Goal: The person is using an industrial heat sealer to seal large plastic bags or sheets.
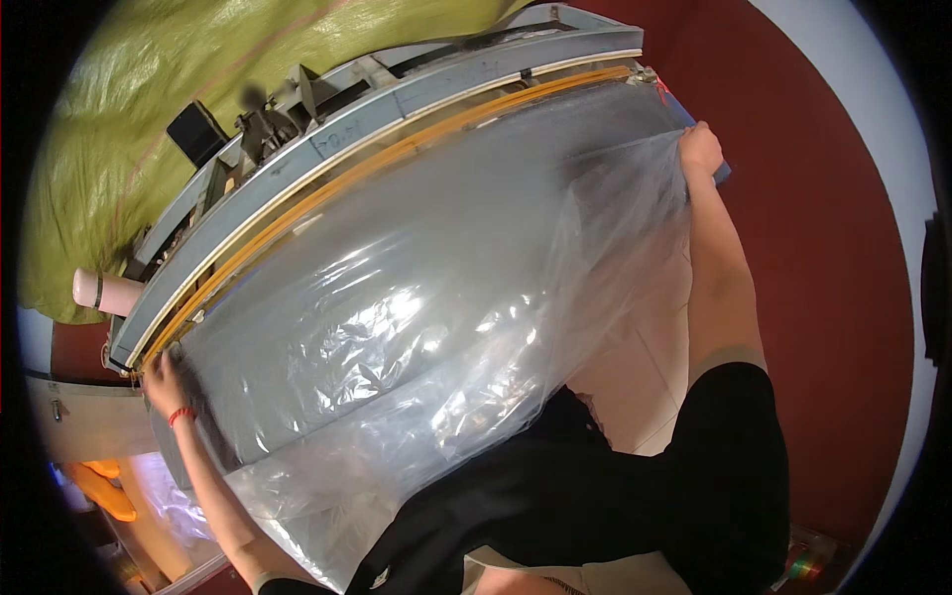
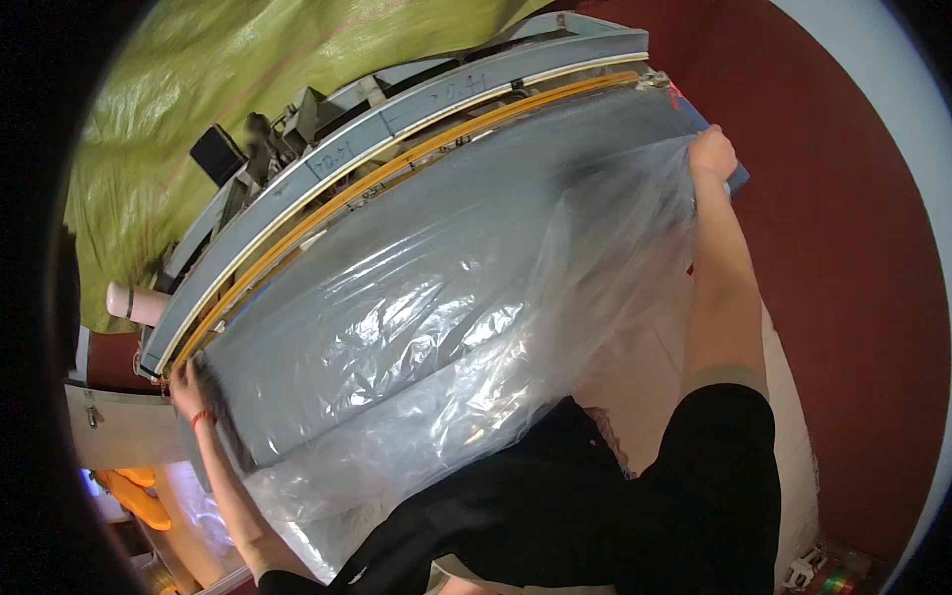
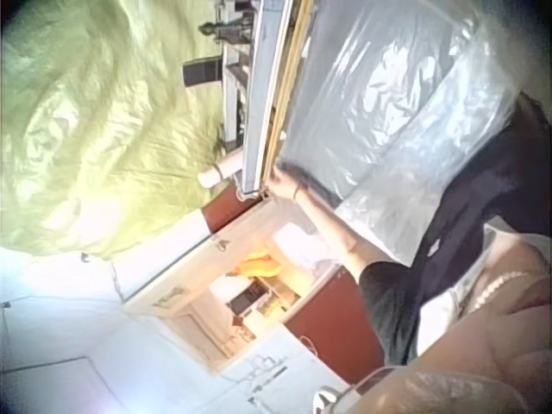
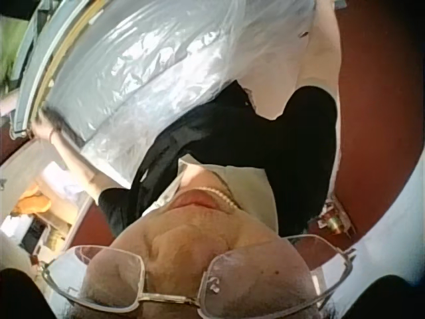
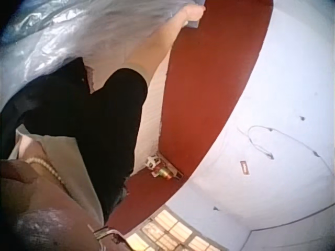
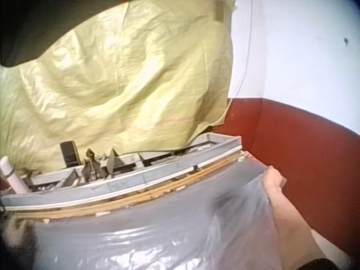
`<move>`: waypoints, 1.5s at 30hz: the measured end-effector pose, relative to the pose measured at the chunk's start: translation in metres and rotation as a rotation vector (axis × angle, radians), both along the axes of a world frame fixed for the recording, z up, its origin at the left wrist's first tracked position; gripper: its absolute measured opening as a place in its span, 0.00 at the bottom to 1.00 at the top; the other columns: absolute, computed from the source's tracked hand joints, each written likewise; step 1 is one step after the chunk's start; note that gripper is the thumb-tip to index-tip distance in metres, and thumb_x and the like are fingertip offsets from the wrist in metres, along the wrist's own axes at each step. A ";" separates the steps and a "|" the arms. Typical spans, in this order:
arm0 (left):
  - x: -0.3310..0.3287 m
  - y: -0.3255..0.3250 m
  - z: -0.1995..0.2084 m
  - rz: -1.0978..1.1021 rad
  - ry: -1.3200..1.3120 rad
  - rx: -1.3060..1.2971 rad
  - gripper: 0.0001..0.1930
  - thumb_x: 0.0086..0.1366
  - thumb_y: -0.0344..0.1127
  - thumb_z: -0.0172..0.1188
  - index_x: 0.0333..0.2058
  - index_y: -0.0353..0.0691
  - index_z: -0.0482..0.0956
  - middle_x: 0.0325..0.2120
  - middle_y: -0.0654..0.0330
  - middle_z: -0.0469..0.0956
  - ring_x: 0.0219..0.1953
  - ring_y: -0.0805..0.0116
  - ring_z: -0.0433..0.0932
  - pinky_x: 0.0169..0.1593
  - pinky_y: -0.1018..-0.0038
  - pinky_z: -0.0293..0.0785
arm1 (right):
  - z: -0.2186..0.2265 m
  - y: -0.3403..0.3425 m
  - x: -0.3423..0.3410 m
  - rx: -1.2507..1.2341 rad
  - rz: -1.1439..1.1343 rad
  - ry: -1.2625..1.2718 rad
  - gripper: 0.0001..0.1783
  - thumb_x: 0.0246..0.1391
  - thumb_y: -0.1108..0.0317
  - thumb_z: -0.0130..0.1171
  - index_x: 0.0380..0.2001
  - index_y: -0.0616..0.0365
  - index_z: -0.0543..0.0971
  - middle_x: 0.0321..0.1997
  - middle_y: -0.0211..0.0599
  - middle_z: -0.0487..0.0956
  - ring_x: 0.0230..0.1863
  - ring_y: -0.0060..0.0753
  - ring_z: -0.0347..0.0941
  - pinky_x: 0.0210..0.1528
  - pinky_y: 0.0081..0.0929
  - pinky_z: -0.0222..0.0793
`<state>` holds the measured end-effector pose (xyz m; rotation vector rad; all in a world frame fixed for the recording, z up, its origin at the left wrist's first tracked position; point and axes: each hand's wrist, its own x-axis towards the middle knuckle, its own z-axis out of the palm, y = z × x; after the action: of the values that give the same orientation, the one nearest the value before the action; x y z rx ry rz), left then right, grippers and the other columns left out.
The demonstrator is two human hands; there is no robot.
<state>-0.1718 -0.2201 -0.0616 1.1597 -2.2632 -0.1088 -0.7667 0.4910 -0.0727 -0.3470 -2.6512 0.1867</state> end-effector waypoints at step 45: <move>-0.013 0.252 0.011 -0.305 -0.082 -0.052 0.27 0.56 0.39 0.51 0.53 0.35 0.58 0.56 0.50 0.55 0.60 0.50 0.48 0.58 0.62 0.48 | -0.011 0.028 -0.014 0.112 0.059 -0.051 0.17 0.51 0.54 0.43 0.35 0.53 0.72 0.36 0.45 0.75 0.38 0.51 0.71 0.36 0.45 0.67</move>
<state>-0.1850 0.0314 -0.0507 0.7983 -2.4868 -0.1232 -0.7807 0.5188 -0.0841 -0.2406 -2.7106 0.0483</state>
